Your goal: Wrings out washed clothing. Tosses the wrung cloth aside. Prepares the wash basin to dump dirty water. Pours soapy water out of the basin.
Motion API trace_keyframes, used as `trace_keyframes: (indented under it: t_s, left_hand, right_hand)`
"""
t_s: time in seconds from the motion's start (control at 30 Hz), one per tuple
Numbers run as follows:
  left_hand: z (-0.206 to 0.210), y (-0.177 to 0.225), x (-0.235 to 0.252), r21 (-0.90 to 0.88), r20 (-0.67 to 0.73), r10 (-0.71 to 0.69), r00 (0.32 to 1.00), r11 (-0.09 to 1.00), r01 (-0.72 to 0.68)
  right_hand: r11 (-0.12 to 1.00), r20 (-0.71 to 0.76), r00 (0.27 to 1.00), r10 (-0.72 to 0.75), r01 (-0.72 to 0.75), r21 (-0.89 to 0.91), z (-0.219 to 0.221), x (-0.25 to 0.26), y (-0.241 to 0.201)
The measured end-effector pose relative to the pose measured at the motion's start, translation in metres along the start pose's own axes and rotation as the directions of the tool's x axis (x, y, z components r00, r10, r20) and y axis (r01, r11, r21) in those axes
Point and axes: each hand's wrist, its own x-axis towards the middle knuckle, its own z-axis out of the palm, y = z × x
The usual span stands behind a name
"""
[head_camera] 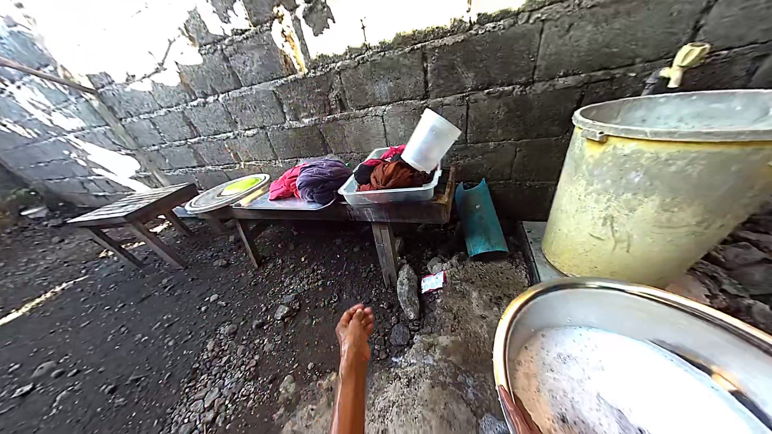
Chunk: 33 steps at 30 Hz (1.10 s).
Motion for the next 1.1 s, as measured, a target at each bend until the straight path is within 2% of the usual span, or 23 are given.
trace_keyframes:
  t_s: [0.1, 0.17, 0.2, 0.23, 0.3, 0.33, 0.37, 0.43, 0.47, 0.53, 0.57, 0.6, 0.63, 0.67, 0.73, 0.8, 0.87, 0.9, 0.93, 1.0, 1.03, 1.1]
  left_hand:
    - [0.079, 0.038, -0.06, -0.05, 0.207, 0.06, 0.976, 0.997, -0.051]
    - [0.134, 0.055, -0.1, -0.064, 0.411, 0.146, 0.9, 0.989, -0.131]
    - [0.156, 0.059, -0.117, -0.052, 0.555, 0.196, 0.808, 0.978, -0.201]
    - [0.178, 0.061, -0.131, -0.028, 0.702, 0.216, 0.679, 0.96, -0.277]
    - [0.223, 0.067, -0.158, 0.019, 0.91, 0.14, 0.391, 0.926, -0.376]
    - [0.244, 0.066, -0.169, 0.068, 0.955, 0.058, 0.291, 0.913, -0.403]
    - [0.262, 0.058, -0.178, 0.126, 0.97, -0.016, 0.241, 0.886, -0.446]
    - [0.287, 0.027, -0.183, 0.245, 0.96, -0.104, 0.261, 0.764, -0.597]
    - [0.294, 0.004, -0.177, 0.286, 0.953, -0.12, 0.279, 0.661, -0.693]
    - [0.288, -0.05, -0.16, 0.381, 0.924, -0.174, 0.339, 0.367, -0.849]
    - [0.275, -0.08, -0.148, 0.442, 0.891, -0.219, 0.398, 0.211, -0.872]
    - [0.258, -0.107, -0.137, 0.523, 0.826, -0.29, 0.484, 0.072, -0.849]
    - [0.239, -0.129, -0.13, 0.601, 0.743, -0.346, 0.572, -0.031, -0.799]
    - [0.219, -0.147, -0.127, 0.657, 0.678, -0.367, 0.637, -0.087, -0.749]
    - [0.19, -0.178, -0.122, 0.735, 0.617, -0.339, 0.71, -0.073, -0.674]
    - [0.176, -0.202, -0.119, 0.769, 0.637, -0.213, 0.741, 0.101, -0.632]
    - [0.174, -0.208, -0.118, 0.768, 0.636, -0.159, 0.755, 0.221, -0.601]
    - [0.174, -0.21, -0.118, 0.771, 0.631, -0.154, 0.76, 0.237, -0.591]
    - [0.173, -0.211, -0.119, 0.773, 0.626, -0.149, 0.766, 0.246, -0.584]
    - [0.172, -0.21, -0.119, 0.778, 0.618, -0.141, 0.774, 0.253, -0.575]
    - [0.173, -0.21, -0.118, 0.776, 0.618, -0.133, 0.775, 0.264, -0.573]
    - [0.171, -0.211, -0.119, 0.77, 0.619, -0.127, 0.775, 0.293, -0.567]
  right_hand:
    - [1.0, -0.014, 1.0, -0.014, 0.014, 0.025, 0.003, -0.002, 0.008]
    - [0.995, -0.054, 0.997, -0.048, 0.052, 0.085, 0.006, 0.002, 0.012]
    - [0.986, -0.061, 0.996, -0.061, 0.069, 0.149, 0.005, 0.0, 0.011]
    - [0.968, -0.05, 0.997, -0.06, 0.071, 0.24, 0.002, -0.005, 0.014]
    - [0.927, 0.087, 0.995, 0.046, -0.075, 0.366, -0.008, -0.025, 0.032]
    - [0.929, 0.183, 0.977, 0.112, -0.168, 0.331, -0.013, -0.039, 0.053]
    - [0.946, 0.285, 0.945, 0.159, -0.229, 0.23, -0.02, -0.054, 0.08]
    - [0.95, 0.483, 0.828, 0.286, -0.309, -0.034, -0.043, -0.08, 0.133]
    - [0.935, 0.536, 0.768, 0.349, -0.32, -0.15, -0.058, -0.09, 0.158]
    - [0.882, 0.514, 0.717, 0.471, -0.381, -0.276, -0.092, -0.107, 0.201]
    - [0.843, 0.428, 0.726, 0.538, -0.47, -0.262, -0.109, -0.115, 0.217]
    - [0.79, 0.286, 0.738, 0.611, -0.592, -0.162, -0.122, -0.123, 0.233]
    - [0.721, 0.119, 0.715, 0.688, -0.693, 0.0, -0.132, -0.129, 0.247]
    - [0.64, -0.028, 0.643, 0.765, -0.755, 0.144, -0.142, -0.132, 0.258]
    - [0.503, -0.204, 0.461, 0.864, -0.77, 0.392, -0.158, -0.132, 0.273]
    - [0.41, -0.277, 0.303, 0.912, -0.658, 0.631, -0.17, -0.123, 0.28]
    - [0.425, -0.358, 0.235, 0.904, -0.591, 0.686, -0.173, -0.102, 0.275]
    - [0.455, -0.378, 0.264, 0.888, -0.634, 0.626, -0.168, -0.089, 0.271]
    - [0.481, -0.361, 0.331, 0.872, -0.711, 0.513, -0.16, -0.074, 0.262]
    - [0.55, -0.194, 0.516, 0.835, -0.804, 0.228, -0.133, -0.041, 0.231]
    - [0.627, -0.083, 0.622, 0.779, -0.775, 0.075, -0.117, -0.026, 0.215]
    - [0.81, 0.103, 0.807, 0.582, -0.564, -0.16, -0.082, -0.006, 0.193]
